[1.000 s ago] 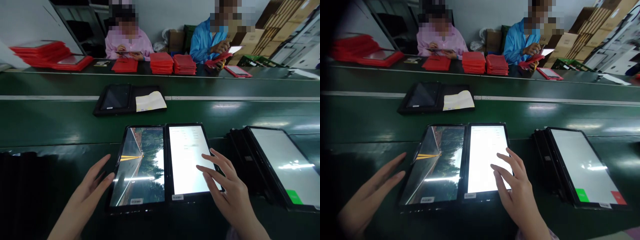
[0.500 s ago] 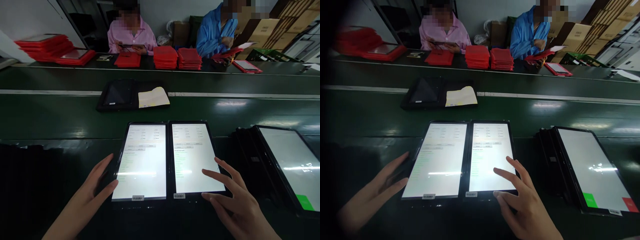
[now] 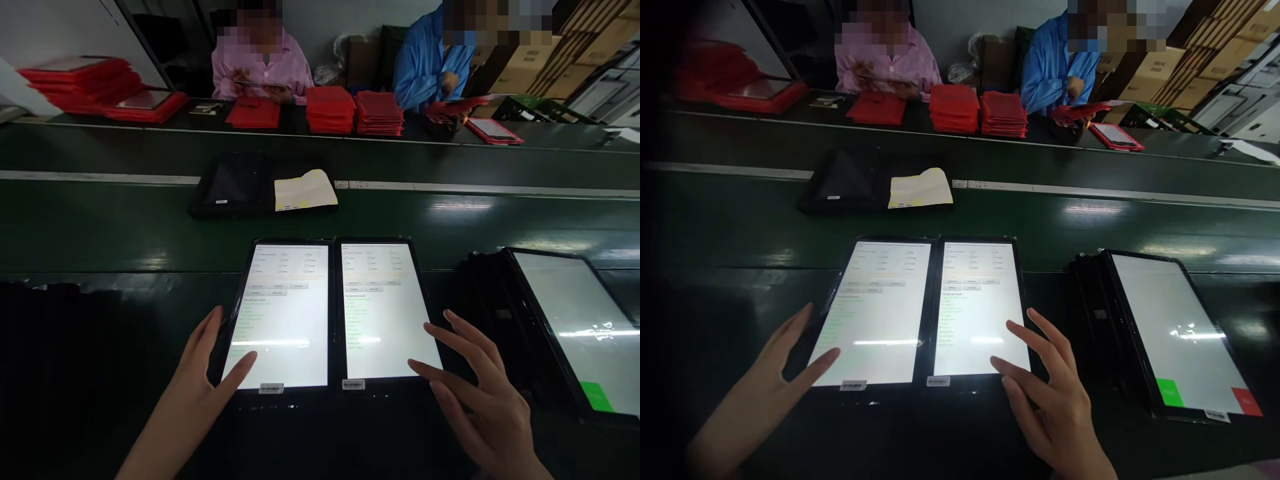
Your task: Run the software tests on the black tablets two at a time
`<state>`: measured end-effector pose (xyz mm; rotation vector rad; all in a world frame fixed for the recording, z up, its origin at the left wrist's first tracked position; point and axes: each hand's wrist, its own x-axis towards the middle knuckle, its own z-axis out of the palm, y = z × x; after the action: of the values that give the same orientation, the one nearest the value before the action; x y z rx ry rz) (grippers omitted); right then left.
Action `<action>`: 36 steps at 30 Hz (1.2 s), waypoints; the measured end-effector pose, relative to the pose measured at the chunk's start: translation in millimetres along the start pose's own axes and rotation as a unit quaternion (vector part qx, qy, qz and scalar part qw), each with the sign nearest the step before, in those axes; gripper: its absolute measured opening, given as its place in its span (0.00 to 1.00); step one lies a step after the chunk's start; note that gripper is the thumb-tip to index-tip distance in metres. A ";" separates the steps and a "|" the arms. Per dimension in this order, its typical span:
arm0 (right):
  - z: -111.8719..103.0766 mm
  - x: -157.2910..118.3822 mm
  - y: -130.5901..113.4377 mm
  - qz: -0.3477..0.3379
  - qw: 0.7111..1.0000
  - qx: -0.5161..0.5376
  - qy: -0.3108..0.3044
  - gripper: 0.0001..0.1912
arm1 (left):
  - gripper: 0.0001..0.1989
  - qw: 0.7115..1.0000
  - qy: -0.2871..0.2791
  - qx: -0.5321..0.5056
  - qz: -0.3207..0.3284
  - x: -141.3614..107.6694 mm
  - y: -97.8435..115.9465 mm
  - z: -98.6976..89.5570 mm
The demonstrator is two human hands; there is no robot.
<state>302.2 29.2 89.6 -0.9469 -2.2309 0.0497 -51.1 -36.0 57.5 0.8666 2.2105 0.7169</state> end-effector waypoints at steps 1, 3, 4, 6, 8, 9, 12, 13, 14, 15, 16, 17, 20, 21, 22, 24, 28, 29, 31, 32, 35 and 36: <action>-0.2 0.7 -1.5 -0.007 1.000 0.005 -0.002 0.13 | 0.56 1.000 -0.007 -0.014 -0.008 3.8 -2.1 -3.0; 0.5 1.5 -4.0 -0.013 1.000 0.013 -0.006 0.13 | 0.53 0.999 -0.022 -0.029 -0.010 8.8 -8.6 -8.2; 1.5 1.8 -5.0 -0.012 1.000 0.015 -0.010 0.13 | 0.52 0.999 -0.026 -0.032 -0.002 9.1 -11.4 -9.7; 4.4 2.0 -6.3 -0.010 1.000 0.012 -0.013 0.13 | 0.51 0.998 -0.032 -0.043 0.025 4.4 -13.2 -9.9; 7.4 2.3 -7.0 -0.004 1.000 0.008 -0.005 0.12 | 0.49 0.996 -0.037 -0.064 0.046 -4.7 -10.5 -7.1; 8.5 2.6 -7.2 -0.001 1.000 0.007 0.000 0.12 | 0.48 0.995 -0.036 -0.075 0.049 -9.1 -8.7 -5.4; 9.5 4.3 -8.9 -0.007 1.000 0.017 0.001 0.12 | 0.47 0.994 -0.025 -0.100 0.047 -12.6 -9.5 -3.7; 9.1 5.2 -9.8 -0.012 1.000 0.020 -0.006 0.12 | 0.48 0.993 -0.025 -0.103 0.045 -9.8 -12.6 -4.8; 8.6 6.1 -10.8 -0.015 1.000 0.021 -0.012 0.13 | 0.49 0.994 -0.030 -0.101 0.040 -5.7 -16.6 -6.6; 8.2 6.9 -11.8 -0.016 0.999 0.021 -0.018 0.13 | 0.51 0.994 -0.038 -0.093 0.032 -1.1 -20.8 -8.7; 8.1 7.6 -12.6 -0.018 0.999 0.020 -0.024 0.13 | 0.52 0.995 -0.045 -0.081 0.023 2.8 -24.3 -10.6; 8.4 7.9 -13.0 -0.020 0.999 0.021 -0.031 0.14 | 0.53 0.996 -0.050 -0.068 0.017 5.3 -26.4 -12.1; 12.2 6.6 -11.2 -0.031 0.998 0.014 -0.046 0.15 | 0.49 0.997 -0.046 -0.052 0.032 1.2 -21.9 -11.9; 14.0 5.5 -9.7 -0.030 0.998 0.003 -0.047 0.15 | 0.46 0.997 -0.041 -0.054 0.043 -2.8 -18.1 -10.8; 15.9 4.3 -7.9 -0.023 0.999 -0.014 -0.043 0.14 | 0.44 0.996 -0.037 -0.056 0.050 -6.8 -14.5 -9.6; 18.6 1.9 -4.6 -0.002 0.998 -0.049 -0.029 0.11 | 0.43 0.996 -0.034 -0.055 0.058 -12.2 -11.2 -8.6; 18.4 1.2 -3.7 0.014 0.999 -0.035 -0.015 0.13 | 0.43 0.992 -0.049 -0.004 0.112 -8.0 -27.6 -10.9; 17.7 2.1 -4.8 0.010 1.000 -0.022 -0.015 0.13 | 0.44 0.989 -0.056 0.019 0.135 -5.7 -33.8 -10.9; 16.8 4.4 -7.5 0.000 1.000 -0.004 -0.014 0.13 | 0.47 0.981 -0.060 0.063 0.175 -2.6 -42.2 -7.9; 16.7 5.6 -8.7 -0.002 1.000 0.001 -0.012 0.12 | 0.50 0.977 -0.057 0.078 0.188 -2.0 -42.9 -5.1; 16.8 8.3 -11.0 -0.011 1.000 0.010 -0.009 0.12 | 0.57 0.979 -0.036 0.092 0.176 -2.7 -31.1 5.0; 16.6 8.8 -11.3 -0.014 1.000 0.011 -0.009 0.12 | 0.59 0.983 -0.028 0.090 0.156 -2.5 -24.6 7.4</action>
<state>280.7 30.3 85.5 -0.9075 -2.2550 0.0695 -53.6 -51.6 37.0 1.3276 2.1353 0.6316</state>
